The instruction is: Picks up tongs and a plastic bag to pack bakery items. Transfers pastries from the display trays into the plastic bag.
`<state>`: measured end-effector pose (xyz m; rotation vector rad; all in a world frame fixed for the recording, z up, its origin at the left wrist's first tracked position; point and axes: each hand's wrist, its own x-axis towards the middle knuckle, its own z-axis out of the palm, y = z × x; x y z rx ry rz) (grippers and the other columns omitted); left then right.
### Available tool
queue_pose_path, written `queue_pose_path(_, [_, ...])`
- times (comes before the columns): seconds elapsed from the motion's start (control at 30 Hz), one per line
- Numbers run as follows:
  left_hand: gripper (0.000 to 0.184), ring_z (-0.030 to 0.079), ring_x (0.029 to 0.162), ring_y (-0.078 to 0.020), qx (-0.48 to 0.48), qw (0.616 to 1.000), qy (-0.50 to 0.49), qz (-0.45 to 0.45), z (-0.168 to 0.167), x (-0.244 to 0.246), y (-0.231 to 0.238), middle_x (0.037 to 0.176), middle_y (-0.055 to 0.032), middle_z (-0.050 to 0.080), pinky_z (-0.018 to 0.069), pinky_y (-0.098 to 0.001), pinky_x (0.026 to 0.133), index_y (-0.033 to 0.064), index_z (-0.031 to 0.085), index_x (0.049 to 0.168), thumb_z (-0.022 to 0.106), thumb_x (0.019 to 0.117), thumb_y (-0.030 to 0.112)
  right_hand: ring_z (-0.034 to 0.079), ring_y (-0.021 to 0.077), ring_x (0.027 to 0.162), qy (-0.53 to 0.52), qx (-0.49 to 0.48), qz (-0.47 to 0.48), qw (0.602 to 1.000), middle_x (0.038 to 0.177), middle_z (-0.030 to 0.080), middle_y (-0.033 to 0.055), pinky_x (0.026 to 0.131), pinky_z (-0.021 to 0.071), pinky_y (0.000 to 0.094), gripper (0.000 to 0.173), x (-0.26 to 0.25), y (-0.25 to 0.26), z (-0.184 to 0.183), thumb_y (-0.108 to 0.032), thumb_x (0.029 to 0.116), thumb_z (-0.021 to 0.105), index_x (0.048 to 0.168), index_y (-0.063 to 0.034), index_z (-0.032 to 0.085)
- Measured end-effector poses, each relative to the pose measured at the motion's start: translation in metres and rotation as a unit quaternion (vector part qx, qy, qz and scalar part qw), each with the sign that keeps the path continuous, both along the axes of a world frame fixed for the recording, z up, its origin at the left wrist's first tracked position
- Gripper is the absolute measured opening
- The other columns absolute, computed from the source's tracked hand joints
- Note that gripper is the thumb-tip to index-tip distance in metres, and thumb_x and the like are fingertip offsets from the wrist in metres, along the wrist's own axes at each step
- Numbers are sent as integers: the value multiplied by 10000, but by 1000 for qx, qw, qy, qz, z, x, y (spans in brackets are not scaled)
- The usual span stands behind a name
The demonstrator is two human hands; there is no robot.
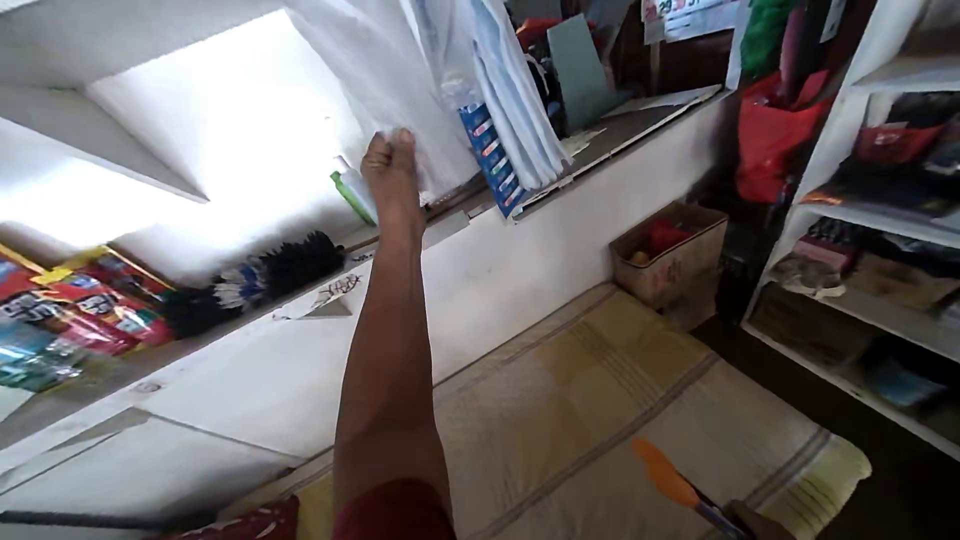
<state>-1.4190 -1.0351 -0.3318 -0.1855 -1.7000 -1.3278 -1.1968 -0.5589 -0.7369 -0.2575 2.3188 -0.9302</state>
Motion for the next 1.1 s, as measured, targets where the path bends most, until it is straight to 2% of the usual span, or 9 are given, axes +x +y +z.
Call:
queue_pose_path(0.1, [242,600,709,-54,-2,999,36,29,14,13,-2,761,42,571,547,-287,716,73,553,906,494,1080,231,672,479,957,38,-15,-2,999,1033,675,328,880,518,641,488,1,-7,8,-272,961,702,1237,119,605])
queue_pose_path(0.23, [566,649,1032,-152,99,995,10,-30,28,31,4,1131,-102,656,549,-377,937,-17,545,1306,195,1133,393,674,458,949,46,-13,-3,999,1034,679,312,877,522,615,477,2,-14,30,-248,961,712,1260,106,601])
queue_pose_path(0.33, [198,636,799,-68,34,999,-9,-17,26,33,-2,860,25,626,562,-302,766,74,588,1006,442,1083,184,668,451,921,61,-37,-6,997,1010,673,315,859,521,607,477,4,-11,43,-245,965,705,1258,114,595])
queue_pose_path(0.43, [119,557,714,-18,-71,995,-44,46,24,38,-11,814,47,557,502,-228,698,54,568,957,592,1014,155,659,414,838,104,-76,-25,991,942,670,294,794,530,581,455,5,-4,52,-223,939,726,1215,121,611])
queue_pose_path(0.53, [318,470,588,7,-122,987,-27,103,22,43,-8,671,80,455,444,-203,609,96,488,786,539,1058,253,649,391,810,146,-104,-62,982,922,666,281,767,529,572,432,3,2,68,-205,933,729,1199,117,616])
queue_pose_path(0.73, [380,502,737,-68,-245,943,161,155,-2,82,23,782,-49,484,428,-217,695,-20,524,743,465,1076,153,583,172,728,234,-171,-154,945,866,626,134,679,519,378,449,-6,8,90,-257,910,680,1194,81,599])
queue_pose_path(0.9, [323,550,730,-19,-245,969,3,0,-75,156,114,799,-37,568,493,-202,697,-45,596,864,479,1077,166,631,19,894,314,-254,-205,891,1041,679,95,809,539,205,559,-3,-17,133,-288,892,711,1270,95,563])
queue_pose_path(1.03, [206,567,673,10,-82,955,-147,-243,-167,203,201,736,29,582,515,-186,649,1,622,827,552,1009,65,617,-35,918,344,-360,-177,849,1262,644,49,773,531,151,715,5,-54,162,-395,863,776,1342,49,484])
queue_pose_path(1.1, [242,591,708,27,18,924,-200,-327,-194,222,234,784,43,619,537,-172,685,10,654,774,559,995,28,634,-27,880,329,-352,-192,855,1168,660,28,776,556,177,617,13,-67,173,-219,848,774,1335,26,484])
